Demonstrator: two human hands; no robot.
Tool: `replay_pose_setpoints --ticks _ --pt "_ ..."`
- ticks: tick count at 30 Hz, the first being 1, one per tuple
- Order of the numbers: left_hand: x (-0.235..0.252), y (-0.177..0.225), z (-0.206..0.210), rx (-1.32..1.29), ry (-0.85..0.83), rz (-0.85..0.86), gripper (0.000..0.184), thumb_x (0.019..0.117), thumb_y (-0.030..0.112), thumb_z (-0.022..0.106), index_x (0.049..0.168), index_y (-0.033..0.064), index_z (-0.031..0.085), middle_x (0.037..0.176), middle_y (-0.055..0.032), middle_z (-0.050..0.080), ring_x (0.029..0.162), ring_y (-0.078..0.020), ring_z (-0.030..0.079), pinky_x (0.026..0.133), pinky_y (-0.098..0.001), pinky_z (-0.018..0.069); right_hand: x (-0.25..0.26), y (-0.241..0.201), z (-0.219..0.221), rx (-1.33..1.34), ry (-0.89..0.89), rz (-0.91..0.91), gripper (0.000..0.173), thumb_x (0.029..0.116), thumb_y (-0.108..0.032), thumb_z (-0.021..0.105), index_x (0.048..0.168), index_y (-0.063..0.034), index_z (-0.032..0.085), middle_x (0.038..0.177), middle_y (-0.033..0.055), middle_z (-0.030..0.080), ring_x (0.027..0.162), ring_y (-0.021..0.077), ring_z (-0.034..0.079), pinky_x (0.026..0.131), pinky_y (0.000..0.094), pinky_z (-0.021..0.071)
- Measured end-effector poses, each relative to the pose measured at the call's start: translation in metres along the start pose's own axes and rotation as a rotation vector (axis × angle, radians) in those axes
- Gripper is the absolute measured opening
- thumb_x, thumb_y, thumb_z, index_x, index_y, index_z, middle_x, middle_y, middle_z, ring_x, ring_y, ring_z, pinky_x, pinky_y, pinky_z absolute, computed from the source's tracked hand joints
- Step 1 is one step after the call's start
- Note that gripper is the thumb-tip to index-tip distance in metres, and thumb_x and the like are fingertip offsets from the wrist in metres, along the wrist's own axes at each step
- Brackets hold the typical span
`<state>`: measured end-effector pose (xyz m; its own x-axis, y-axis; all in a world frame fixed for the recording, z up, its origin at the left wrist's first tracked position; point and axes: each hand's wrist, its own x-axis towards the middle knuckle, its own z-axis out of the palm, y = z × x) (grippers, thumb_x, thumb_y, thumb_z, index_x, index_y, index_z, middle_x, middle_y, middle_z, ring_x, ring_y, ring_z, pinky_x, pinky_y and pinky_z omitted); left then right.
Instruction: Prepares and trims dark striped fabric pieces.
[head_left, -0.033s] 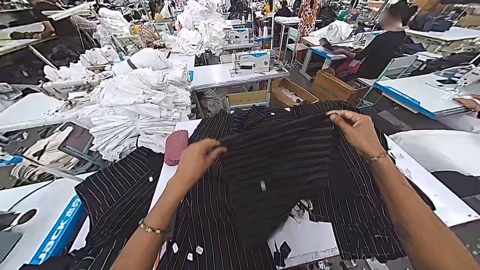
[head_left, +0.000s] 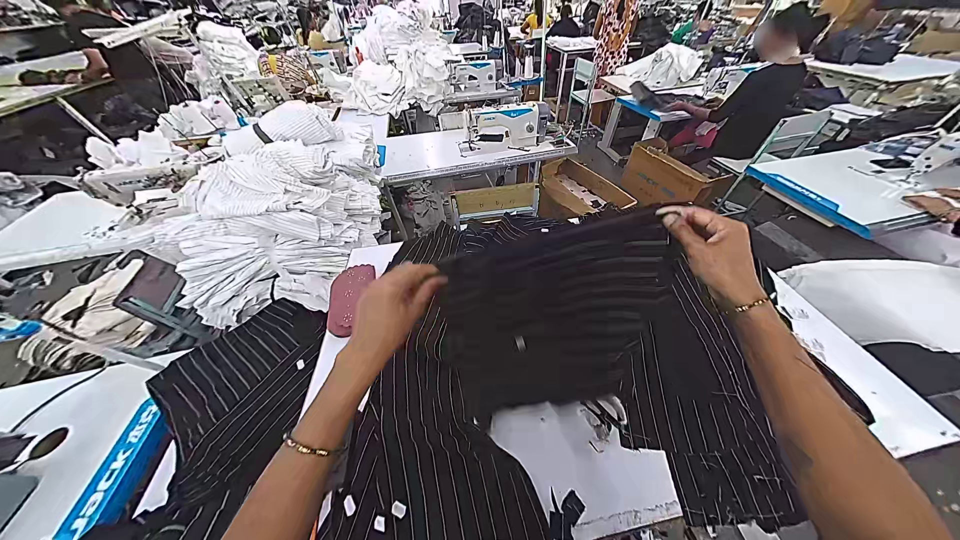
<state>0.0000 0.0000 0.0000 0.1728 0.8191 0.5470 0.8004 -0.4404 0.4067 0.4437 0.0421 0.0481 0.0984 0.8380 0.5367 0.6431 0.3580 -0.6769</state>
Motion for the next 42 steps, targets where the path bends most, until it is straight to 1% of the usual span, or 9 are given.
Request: replay_pose_setpoints --ticks 4,9,16,24,27,30,33,38,42 --pt "0.046 0.008 0.0 0.037 0.4 0.202 0.021 0.0995 0.008 0.061 0.112 -0.0025 0.074 0.098 -0.0215 0.071 0.089 -0.0355 0.068 0.082 -0.051 0.054 0.044 -0.006 0.012 0.077 0.271 -0.174 0.038 0.1027 -0.014 0.059 0.138 -0.0016 0.055 0.123 0.011 0.063 0.093 0.0033 0.061 0.083 0.0192 0.0498" --pt "0.04 -0.027 0.074 0.02 0.298 0.167 0.02 0.0977 0.006 0.062 0.111 0.0002 0.076 0.102 -0.0215 0.072 0.096 -0.0387 0.07 0.085 -0.0546 0.0552 0.047 0.069 0.07 -0.183 0.186 -0.131 0.025 0.1026 -0.008 0.055 0.12 0.0018 0.07 0.121 0.0238 0.068 0.113 0.036 0.066 0.099 0.0515 0.0512" --pt "-0.061 -0.035 0.201 -0.043 -0.285 -0.206 0.037 0.1016 0.02 0.058 0.131 -0.0012 0.066 0.142 -0.0272 0.057 0.133 -0.0473 0.053 0.11 -0.0651 0.0384 -0.072 0.151 0.152 -0.366 -0.437 0.317 0.033 0.1044 -0.009 0.048 0.13 -0.0061 0.068 0.137 0.0191 0.062 0.13 0.035 0.058 0.112 0.051 0.0439" --pt "-0.188 0.035 0.253 -0.069 -0.499 0.003 0.09 0.0955 0.068 0.041 0.153 -0.0012 0.044 0.16 -0.0248 0.039 0.148 -0.0499 0.032 0.114 -0.0758 0.0206 -0.23 0.128 0.072 -0.324 -0.078 0.293 0.028 0.1017 -0.01 0.054 0.12 -0.0053 0.075 0.13 0.0145 0.069 0.124 0.0303 0.064 0.108 0.046 0.0489" --pt "-0.214 0.085 0.236 -0.387 -0.677 0.022 0.08 0.0966 0.056 0.054 0.149 -0.004 0.048 0.158 -0.024 0.041 0.149 -0.0468 0.032 0.118 -0.0718 0.0185 -0.244 0.149 0.015 -0.465 0.08 0.499 0.032 0.1035 -0.014 0.053 0.127 -0.0007 0.069 0.135 0.0197 0.065 0.128 0.0345 0.06 0.111 0.0474 0.0457" --pt "-0.216 0.14 0.21 -0.966 -1.138 -0.134 0.055 0.1077 0.035 0.044 0.148 -0.0025 0.05 0.147 -0.0178 0.056 0.138 -0.0271 0.053 0.118 -0.0463 0.0384 -0.231 0.166 -0.017 -0.434 0.088 0.791 0.046 0.1057 -0.024 0.054 0.144 0.0022 0.054 0.142 0.0236 0.058 0.132 0.0372 0.055 0.114 0.048 0.0413" --pt "-0.221 0.171 0.197 -1.1 -1.328 -0.075 0.044 0.1058 0.024 0.055 0.14 -0.0045 0.057 0.135 -0.0207 0.064 0.123 -0.0268 0.065 0.11 -0.0439 0.0481 -0.213 0.17 -0.022 -0.43 0.027 0.957 0.05 0.1008 -0.03 0.065 0.142 -0.003 0.057 0.136 0.0207 0.062 0.13 0.0353 0.057 0.11 0.0522 0.0428" --pt "-0.226 0.15 0.166 -0.945 -1.143 -0.104 0.035 0.1014 0.017 0.063 0.131 -0.0026 0.066 0.126 -0.0181 0.07 0.117 -0.0244 0.068 0.107 -0.0422 0.0508 -0.207 0.13 0.001 -0.523 0.178 0.453 0.022 0.0991 -0.016 0.062 0.112 -0.0089 0.079 0.12 0.0157 0.072 0.118 0.0346 0.065 0.105 0.0526 0.0471" --pt "-0.238 0.111 0.148 -0.879 -0.94 -0.299 0.032 0.1013 0.014 0.062 0.128 -0.0018 0.067 0.121 -0.0154 0.072 0.111 -0.0197 0.071 0.102 -0.0392 0.0544 -0.224 0.083 0.048 -0.401 -0.092 0.193 0.026 0.096 -0.004 0.059 0.111 -0.0106 0.08 0.119 0.011 0.075 0.117 0.0307 0.068 0.106 0.0495 0.049"
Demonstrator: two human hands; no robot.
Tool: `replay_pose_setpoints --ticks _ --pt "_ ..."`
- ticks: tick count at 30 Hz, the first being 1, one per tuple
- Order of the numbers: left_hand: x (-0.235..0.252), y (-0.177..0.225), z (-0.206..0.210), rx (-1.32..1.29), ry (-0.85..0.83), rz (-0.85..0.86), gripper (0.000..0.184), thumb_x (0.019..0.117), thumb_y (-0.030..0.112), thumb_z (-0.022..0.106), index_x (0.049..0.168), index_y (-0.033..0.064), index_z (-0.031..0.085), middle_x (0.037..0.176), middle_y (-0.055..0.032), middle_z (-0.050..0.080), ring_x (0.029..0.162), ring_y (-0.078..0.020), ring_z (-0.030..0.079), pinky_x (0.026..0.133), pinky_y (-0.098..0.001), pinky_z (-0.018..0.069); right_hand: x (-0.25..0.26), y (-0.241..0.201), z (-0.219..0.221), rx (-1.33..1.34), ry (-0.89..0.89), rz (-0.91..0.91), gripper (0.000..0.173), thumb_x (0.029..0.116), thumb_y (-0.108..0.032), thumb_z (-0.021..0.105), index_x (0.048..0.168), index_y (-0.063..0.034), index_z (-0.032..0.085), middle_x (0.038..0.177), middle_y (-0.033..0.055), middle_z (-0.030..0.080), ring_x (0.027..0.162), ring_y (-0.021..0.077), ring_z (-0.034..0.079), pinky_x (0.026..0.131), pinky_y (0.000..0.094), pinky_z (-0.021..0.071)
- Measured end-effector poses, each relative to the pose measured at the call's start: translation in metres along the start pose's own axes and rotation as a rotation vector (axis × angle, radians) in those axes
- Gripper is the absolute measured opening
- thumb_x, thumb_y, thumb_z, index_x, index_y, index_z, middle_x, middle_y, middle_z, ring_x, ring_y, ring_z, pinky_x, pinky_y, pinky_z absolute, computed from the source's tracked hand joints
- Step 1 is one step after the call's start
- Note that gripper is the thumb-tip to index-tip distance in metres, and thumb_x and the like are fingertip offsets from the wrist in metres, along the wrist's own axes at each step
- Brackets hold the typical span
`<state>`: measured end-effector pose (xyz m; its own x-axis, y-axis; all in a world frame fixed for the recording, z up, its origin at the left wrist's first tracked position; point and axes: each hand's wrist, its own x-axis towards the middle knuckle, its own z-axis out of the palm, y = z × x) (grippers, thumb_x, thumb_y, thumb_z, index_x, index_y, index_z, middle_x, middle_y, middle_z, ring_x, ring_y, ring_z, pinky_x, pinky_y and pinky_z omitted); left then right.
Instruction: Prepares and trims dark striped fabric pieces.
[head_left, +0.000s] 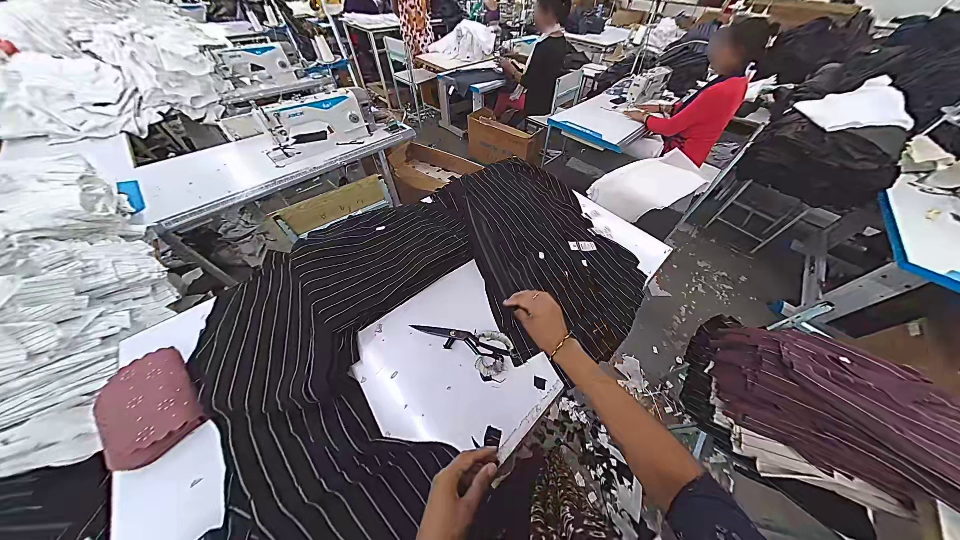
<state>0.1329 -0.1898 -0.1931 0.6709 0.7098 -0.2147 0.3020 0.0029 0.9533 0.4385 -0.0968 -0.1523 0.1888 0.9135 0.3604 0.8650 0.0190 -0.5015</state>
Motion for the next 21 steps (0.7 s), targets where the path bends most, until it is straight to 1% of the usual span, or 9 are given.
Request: replay_pose_setpoints --ticks 2,5,9,13,16,18,19,20,21 --pt "-0.014 -0.01 -0.006 -0.023 0.103 -0.031 0.03 0.1009 0.014 0.061 0.125 -0.0017 0.069 0.12 -0.0147 0.072 0.11 -0.0176 0.07 0.103 -0.0362 0.054 -0.012 -0.01 0.018 -0.01 -0.163 -0.035 0.027 0.0989 -0.007 0.056 0.114 -0.0097 0.079 0.121 0.0115 0.074 0.119 0.0312 0.067 0.106 0.0489 0.0481" --pt "-0.034 -0.02 -0.009 -0.045 0.174 -0.086 0.03 0.1012 0.015 0.061 0.125 -0.0011 0.069 0.119 -0.0143 0.073 0.108 -0.0174 0.071 0.101 -0.0358 0.0546 -0.024 -0.004 0.036 -0.021 -0.322 0.04 0.033 0.1022 -0.008 0.049 0.123 -0.0112 0.075 0.13 0.0107 0.07 0.126 0.0294 0.063 0.111 0.0474 0.0431" --pt "-0.048 -0.029 -0.005 -0.066 0.235 -0.094 0.027 0.1011 0.015 0.061 0.122 0.0002 0.07 0.112 -0.0116 0.075 0.1 -0.0146 0.073 0.096 -0.0335 0.0567 -0.027 -0.001 0.035 -0.003 -0.357 0.15 0.034 0.1026 -0.009 0.049 0.126 -0.0123 0.074 0.133 0.0094 0.069 0.128 0.0279 0.061 0.113 0.0471 0.0405" --pt "-0.049 -0.021 0.005 -0.085 0.323 -0.042 0.025 0.1023 0.015 0.057 0.113 0.0023 0.075 0.103 -0.0058 0.077 0.095 -0.0091 0.074 0.093 -0.0274 0.0579 -0.021 -0.001 0.026 -0.008 -0.361 0.147 0.033 0.1055 -0.014 0.047 0.127 -0.0111 0.073 0.132 0.0107 0.069 0.126 0.0276 0.063 0.112 0.0468 0.0415" --pt "-0.037 -0.007 0.012 -0.086 0.35 0.045 0.03 0.1053 0.018 0.051 0.11 0.0002 0.075 0.101 -0.0058 0.077 0.094 -0.0098 0.074 0.092 -0.0284 0.0589 -0.028 -0.016 0.014 0.023 -0.29 0.058 0.032 0.1053 -0.017 0.049 0.122 -0.0089 0.074 0.125 0.0128 0.072 0.119 0.0301 0.067 0.107 0.0494 0.0466" --pt "-0.019 0.004 0.011 -0.103 0.311 0.07 0.038 0.1088 0.019 0.042 0.118 -0.0037 0.071 0.108 -0.011 0.076 0.1 -0.0157 0.073 0.096 -0.035 0.0582 -0.045 -0.036 0.003 0.096 -0.246 -0.087 0.029 0.1025 -0.014 0.052 0.116 -0.0076 0.077 0.117 0.014 0.075 0.111 0.032 0.071 0.1 0.0526 0.0515" --pt "-0.009 0.01 0.009 -0.135 0.287 0.061 0.042 0.1095 0.021 0.038 0.123 -0.0047 0.068 0.111 -0.0129 0.075 0.102 -0.0174 0.073 0.096 -0.0371 0.0577 -0.059 -0.047 0.0 0.143 -0.247 -0.18 0.026 0.101 -0.013 0.055 0.112 -0.008 0.078 0.113 0.0127 0.076 0.106 0.0308 0.073 0.095 0.0527 0.0545" --pt "0.002 0.018 0.005 -0.197 0.259 0.033 0.045 0.1102 0.024 0.036 0.128 -0.0056 0.065 0.114 -0.0142 0.073 0.104 -0.018 0.072 0.095 -0.0377 0.0581 -0.076 -0.06 -0.002 0.204 -0.286 -0.263 0.024 0.0996 -0.012 0.058 0.109 -0.0087 0.079 0.109 0.0107 0.077 0.103 0.0284 0.074 0.093 0.0513 0.0568" --pt "0.012 0.025 0.001 -0.267 0.226 -0.013 0.044 0.1107 0.026 0.039 0.131 -0.0064 0.062 0.116 -0.0157 0.072 0.104 -0.0183 0.072 0.094 -0.0379 0.0587 -0.095 -0.072 -0.006 0.274 -0.372 -0.327 0.022 0.0973 -0.01 0.06 0.107 -0.0084 0.079 0.107 0.0099 0.077 0.101 0.0273 0.074 0.091 0.0509 0.0578"
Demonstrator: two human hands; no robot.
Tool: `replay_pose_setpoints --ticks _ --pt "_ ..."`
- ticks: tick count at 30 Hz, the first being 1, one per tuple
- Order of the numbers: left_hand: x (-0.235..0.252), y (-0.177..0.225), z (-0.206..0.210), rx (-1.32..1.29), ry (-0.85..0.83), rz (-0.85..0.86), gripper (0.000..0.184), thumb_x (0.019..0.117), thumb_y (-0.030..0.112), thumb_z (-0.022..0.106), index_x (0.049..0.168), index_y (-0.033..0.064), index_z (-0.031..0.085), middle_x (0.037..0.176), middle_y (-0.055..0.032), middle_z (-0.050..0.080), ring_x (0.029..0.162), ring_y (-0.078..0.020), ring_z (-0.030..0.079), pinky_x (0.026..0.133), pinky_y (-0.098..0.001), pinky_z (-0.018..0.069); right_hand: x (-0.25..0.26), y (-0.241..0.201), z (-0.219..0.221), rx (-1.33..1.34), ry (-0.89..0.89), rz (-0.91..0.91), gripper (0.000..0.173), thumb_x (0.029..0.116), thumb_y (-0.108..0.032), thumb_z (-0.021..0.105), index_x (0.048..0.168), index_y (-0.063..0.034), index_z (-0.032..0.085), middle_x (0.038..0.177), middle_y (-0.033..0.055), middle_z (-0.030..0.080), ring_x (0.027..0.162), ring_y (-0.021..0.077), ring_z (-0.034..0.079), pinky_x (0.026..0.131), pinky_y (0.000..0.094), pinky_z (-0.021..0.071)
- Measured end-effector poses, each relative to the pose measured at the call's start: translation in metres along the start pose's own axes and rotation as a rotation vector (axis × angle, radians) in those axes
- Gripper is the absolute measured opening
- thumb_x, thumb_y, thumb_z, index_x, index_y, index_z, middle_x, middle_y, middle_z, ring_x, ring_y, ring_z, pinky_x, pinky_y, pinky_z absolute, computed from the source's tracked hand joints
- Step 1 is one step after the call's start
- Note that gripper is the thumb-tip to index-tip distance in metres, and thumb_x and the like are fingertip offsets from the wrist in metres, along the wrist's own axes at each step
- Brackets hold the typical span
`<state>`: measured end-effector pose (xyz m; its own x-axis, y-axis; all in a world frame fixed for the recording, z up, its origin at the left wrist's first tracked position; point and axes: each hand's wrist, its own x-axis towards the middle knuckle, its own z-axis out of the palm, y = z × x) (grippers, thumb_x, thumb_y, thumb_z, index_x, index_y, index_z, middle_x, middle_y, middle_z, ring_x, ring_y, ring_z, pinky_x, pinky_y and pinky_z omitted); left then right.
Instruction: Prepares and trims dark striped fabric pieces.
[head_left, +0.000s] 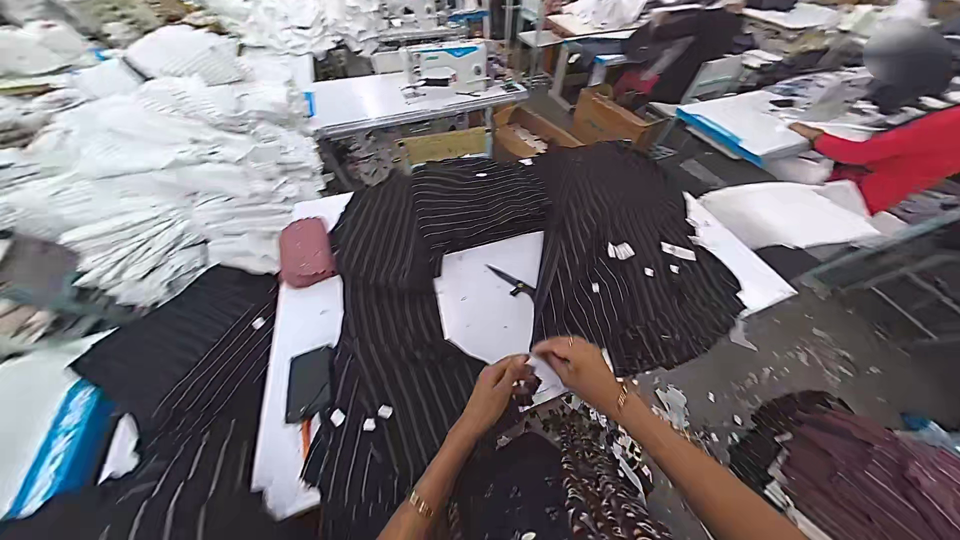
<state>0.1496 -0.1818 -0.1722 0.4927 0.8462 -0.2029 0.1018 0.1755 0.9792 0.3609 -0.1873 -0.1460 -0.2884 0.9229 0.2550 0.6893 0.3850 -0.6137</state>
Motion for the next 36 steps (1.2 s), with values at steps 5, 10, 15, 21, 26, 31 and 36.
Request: replay_pose_setpoints --ticks 5,10,15,21,26,31,36 --pt "0.036 0.013 0.011 0.134 0.001 -0.081 0.034 0.1016 0.014 0.058 0.129 -0.0065 0.062 0.109 -0.0202 0.072 0.098 -0.024 0.069 0.093 -0.0434 0.0534 -0.029 -0.027 -0.001 0.306 -0.304 -0.269 0.019 0.0969 -0.028 0.07 0.107 -0.0144 0.079 0.11 0.0001 0.077 0.106 0.0098 0.072 0.094 0.0317 0.059" --pt "0.032 0.012 0.043 0.059 0.135 0.126 0.033 0.0976 0.004 0.053 0.127 -0.0099 0.062 0.119 -0.0258 0.068 0.113 -0.0313 0.066 0.101 -0.0481 0.0504 0.009 -0.008 -0.039 0.221 -0.156 -0.251 0.033 0.0983 -0.037 0.064 0.12 -0.0147 0.075 0.129 0.0031 0.07 0.124 0.0126 0.064 0.104 0.0331 0.0538" --pt "-0.002 0.037 0.032 -0.16 0.124 0.174 0.03 0.0985 0.003 0.042 0.113 -0.009 0.065 0.099 -0.0112 0.068 0.09 -0.0067 0.062 0.084 -0.027 0.0503 0.023 0.007 -0.052 0.0 -0.32 -0.217 0.052 0.0874 -0.037 0.067 0.133 -0.0123 0.067 0.128 0.0039 0.071 0.121 0.0217 0.067 0.113 0.059 0.0381" --pt "-0.026 0.01 -0.022 0.009 0.344 -0.085 0.038 0.1081 0.022 0.044 0.109 -0.0054 0.07 0.097 -0.0099 0.07 0.091 -0.0129 0.064 0.088 -0.0357 0.0516 0.041 0.001 -0.047 -0.215 -0.41 -0.19 0.025 0.087 -0.025 0.064 0.101 -0.012 0.08 0.096 0.0084 0.078 0.091 0.0286 0.074 0.097 0.0594 0.0469" --pt "-0.007 -0.006 -0.064 0.434 0.732 -0.435 0.066 0.1018 0.043 0.058 0.149 0.002 0.039 0.084 -0.012 0.065 0.076 -0.0294 0.065 0.077 -0.0496 0.0546 0.048 -0.001 -0.038 -0.363 -0.724 0.001 0.029 0.0963 -0.024 0.056 0.108 -0.0056 0.074 0.097 0.0155 0.075 0.094 0.0329 0.072 0.097 0.0558 0.0447" --pt "0.032 -0.001 -0.095 0.503 0.814 -0.644 0.077 0.1034 0.046 0.054 0.16 0.0056 0.02 0.111 -0.0207 0.072 0.108 -0.038 0.069 0.094 -0.0563 0.0524 0.059 0.013 -0.037 -0.384 -0.753 0.047 0.031 0.0986 -0.026 0.054 0.109 -0.0034 0.073 0.097 0.0176 0.075 0.097 0.035 0.071 0.097 0.0559 0.0451" --pt "0.016 0.007 -0.114 0.413 0.83 -0.397 0.055 0.1012 0.012 0.052 0.153 0.0017 0.036 0.087 -0.0154 0.067 0.078 -0.0295 0.065 0.077 -0.0477 0.0542 0.078 0.035 -0.044 -0.31 -0.626 0.041 0.031 0.0992 -0.021 0.055 0.119 -0.0077 0.074 0.104 0.0166 0.076 0.099 0.0361 0.072 0.098 0.0568 0.0472"
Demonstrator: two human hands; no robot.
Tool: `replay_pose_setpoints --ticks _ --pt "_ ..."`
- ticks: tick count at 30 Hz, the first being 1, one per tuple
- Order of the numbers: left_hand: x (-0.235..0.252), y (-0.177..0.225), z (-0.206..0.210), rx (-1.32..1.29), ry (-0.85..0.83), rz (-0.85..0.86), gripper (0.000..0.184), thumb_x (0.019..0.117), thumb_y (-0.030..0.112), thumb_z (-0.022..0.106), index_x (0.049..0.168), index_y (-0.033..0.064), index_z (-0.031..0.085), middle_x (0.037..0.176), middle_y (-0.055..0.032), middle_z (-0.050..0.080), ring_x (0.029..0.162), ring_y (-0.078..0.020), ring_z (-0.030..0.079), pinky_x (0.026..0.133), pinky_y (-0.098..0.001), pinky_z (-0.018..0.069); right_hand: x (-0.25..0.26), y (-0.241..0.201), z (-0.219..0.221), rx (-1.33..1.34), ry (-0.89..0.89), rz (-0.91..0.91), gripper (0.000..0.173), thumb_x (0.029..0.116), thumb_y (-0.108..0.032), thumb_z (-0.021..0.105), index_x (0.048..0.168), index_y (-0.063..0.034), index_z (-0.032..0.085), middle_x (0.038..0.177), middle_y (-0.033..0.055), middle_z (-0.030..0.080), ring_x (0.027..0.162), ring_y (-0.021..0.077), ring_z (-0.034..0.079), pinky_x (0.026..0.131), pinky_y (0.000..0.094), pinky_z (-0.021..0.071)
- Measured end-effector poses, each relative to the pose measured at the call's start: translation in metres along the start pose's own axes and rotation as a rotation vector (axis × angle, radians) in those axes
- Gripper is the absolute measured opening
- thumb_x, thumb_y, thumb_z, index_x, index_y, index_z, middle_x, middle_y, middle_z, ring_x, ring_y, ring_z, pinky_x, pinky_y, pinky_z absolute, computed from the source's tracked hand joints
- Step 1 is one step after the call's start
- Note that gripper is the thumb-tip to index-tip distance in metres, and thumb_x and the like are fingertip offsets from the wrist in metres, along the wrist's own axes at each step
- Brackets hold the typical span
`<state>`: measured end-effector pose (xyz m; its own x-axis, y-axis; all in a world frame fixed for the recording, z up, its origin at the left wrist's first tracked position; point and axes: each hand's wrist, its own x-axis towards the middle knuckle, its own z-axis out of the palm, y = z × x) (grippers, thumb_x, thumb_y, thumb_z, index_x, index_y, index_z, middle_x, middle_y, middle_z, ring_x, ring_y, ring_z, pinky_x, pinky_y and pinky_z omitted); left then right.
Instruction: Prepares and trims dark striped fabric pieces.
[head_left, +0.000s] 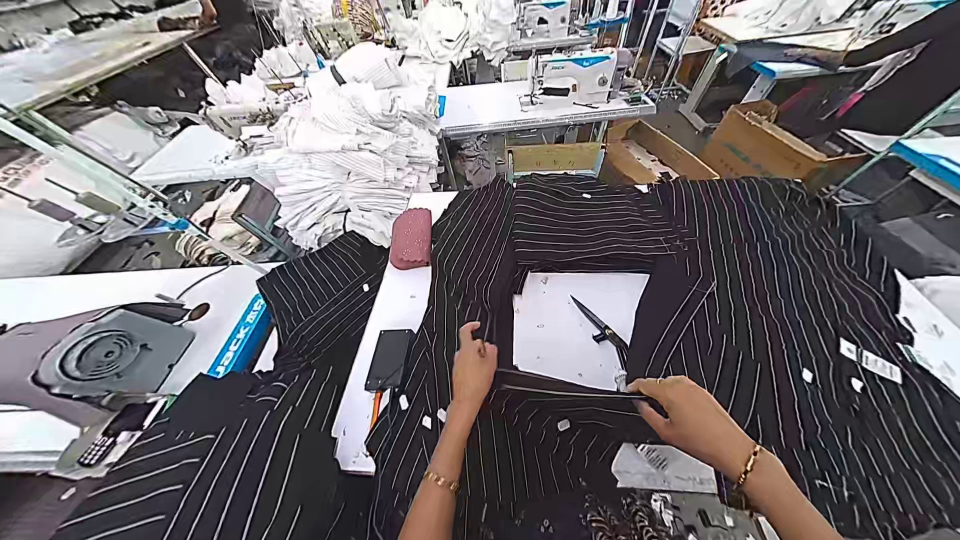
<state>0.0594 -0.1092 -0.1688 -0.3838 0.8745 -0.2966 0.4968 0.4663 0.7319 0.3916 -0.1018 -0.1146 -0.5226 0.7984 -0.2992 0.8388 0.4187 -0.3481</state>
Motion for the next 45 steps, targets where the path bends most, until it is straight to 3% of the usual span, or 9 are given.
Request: replay_pose_setpoints --ticks 4,8,12,17,22,27,35,42,45 --pt "-0.035 -0.034 -0.069 -0.274 0.249 0.091 0.043 0.0942 0.003 0.056 0.137 -0.0037 0.054 0.13 -0.0203 0.06 0.073 -0.0132 0.059 0.066 -0.0329 0.0504 0.021 0.009 -0.005 0.038 -0.028 -0.07 0.027 0.0978 -0.021 0.059 0.114 -0.0102 0.077 0.105 0.0149 0.077 0.102 0.0357 0.072 0.096 0.0575 0.0493" --pt "-0.067 -0.069 -0.154 -0.236 0.487 -0.04 0.048 0.0912 0.006 0.055 0.139 -0.002 0.053 0.118 -0.0207 0.063 0.074 -0.0163 0.059 0.062 -0.0365 0.0501 0.04 0.007 -0.016 0.168 -0.251 -0.132 0.03 0.1025 -0.031 0.058 0.111 -0.0082 0.076 0.098 0.016 0.075 0.094 0.034 0.072 0.086 0.0567 0.0519" --pt "-0.087 -0.109 -0.226 -0.179 0.62 -0.085 0.058 0.0929 0.017 0.066 0.141 -0.0074 0.044 0.083 -0.0024 0.059 0.059 -0.002 0.052 0.056 -0.0247 0.0484 0.034 0.002 -0.03 0.67 -0.316 -0.336 0.025 0.0982 -0.029 0.067 0.096 -0.0044 0.074 0.064 -0.005 0.059 0.055 -0.003 0.047 0.054 0.0179 0.0382" --pt "-0.057 -0.131 -0.265 0.048 0.691 -0.044 0.073 0.0847 0.029 0.08 0.137 -0.007 0.045 0.066 0.0039 0.051 0.052 -0.0029 0.047 0.056 -0.0272 0.0476 0.041 0.0 -0.042 0.793 -0.383 -0.432 0.023 0.1046 -0.024 0.058 0.102 -0.0025 0.067 0.077 -0.0022 0.061 0.069 -0.0022 0.053 0.066 0.0174 0.0435" --pt "0.031 -0.166 -0.236 0.332 0.497 -0.19 0.046 0.0887 0.02 0.08 0.125 -0.0042 0.066 0.106 -0.0392 0.065 0.105 -0.0639 0.058 0.088 -0.0826 0.0389 0.066 0.006 -0.018 0.894 -0.489 -0.319 0.026 0.0987 -0.035 0.067 0.097 -0.0089 0.066 0.065 -0.0086 0.057 0.057 -0.0023 0.052 0.055 0.0187 0.0429" --pt "0.054 -0.172 -0.231 0.488 0.606 -0.26 0.036 0.0984 0.02 0.064 0.126 -0.0024 0.065 0.119 -0.0382 0.064 0.114 -0.0624 0.058 0.09 -0.0804 0.0406 0.051 0.07 -0.032 0.85 -0.396 -0.138 0.027 0.0867 -0.037 0.079 0.076 -0.0141 0.069 0.065 -0.0117 0.061 0.06 -0.0041 0.056 0.057 0.0182 0.0437" --pt "0.099 -0.006 -0.039 0.281 0.216 0.758 0.024 0.1002 0.017 0.061 0.107 0.001 0.078 0.107 -0.0162 0.076 0.104 -0.034 0.073 0.093 -0.0515 0.0578 0.057 0.098 -0.011 0.514 -0.094 0.365 0.04 0.0872 -0.044 0.08 0.085 -0.0066 0.067 0.07 0.0047 0.059 0.068 0.0174 0.056 0.067 0.0426 0.0437" --pt "0.15 0.034 -0.002 0.451 -0.041 0.302 0.033 0.1046 0.019 0.055 0.125 -0.0031 0.069 0.131 -0.0243 0.064 0.126 -0.0407 0.059 0.109 -0.0543 0.0432 0.036 0.067 0.011 1.277 0.694 0.396 0.007 0.0829 -0.004 0.076 0.081 -0.0098 0.073 0.072 -0.0054 0.073 0.066 -0.0006 0.068 0.066 0.0166 0.0567" --pt "0.135 0.067 -0.033 0.026 0.068 0.249 0.026 0.0999 0.02 0.066 0.105 -0.0031 0.075 0.099 -0.0156 0.073 0.095 -0.0236 0.068 0.091 -0.0437 0.0517 0.03 0.045 0.011 1.382 0.799 0.236 0.013 0.0865 -0.001 0.071 0.087 -0.013 0.077 0.084 -0.0096 0.077 0.077 -0.0027 0.07 0.076 0.016 0.0584"
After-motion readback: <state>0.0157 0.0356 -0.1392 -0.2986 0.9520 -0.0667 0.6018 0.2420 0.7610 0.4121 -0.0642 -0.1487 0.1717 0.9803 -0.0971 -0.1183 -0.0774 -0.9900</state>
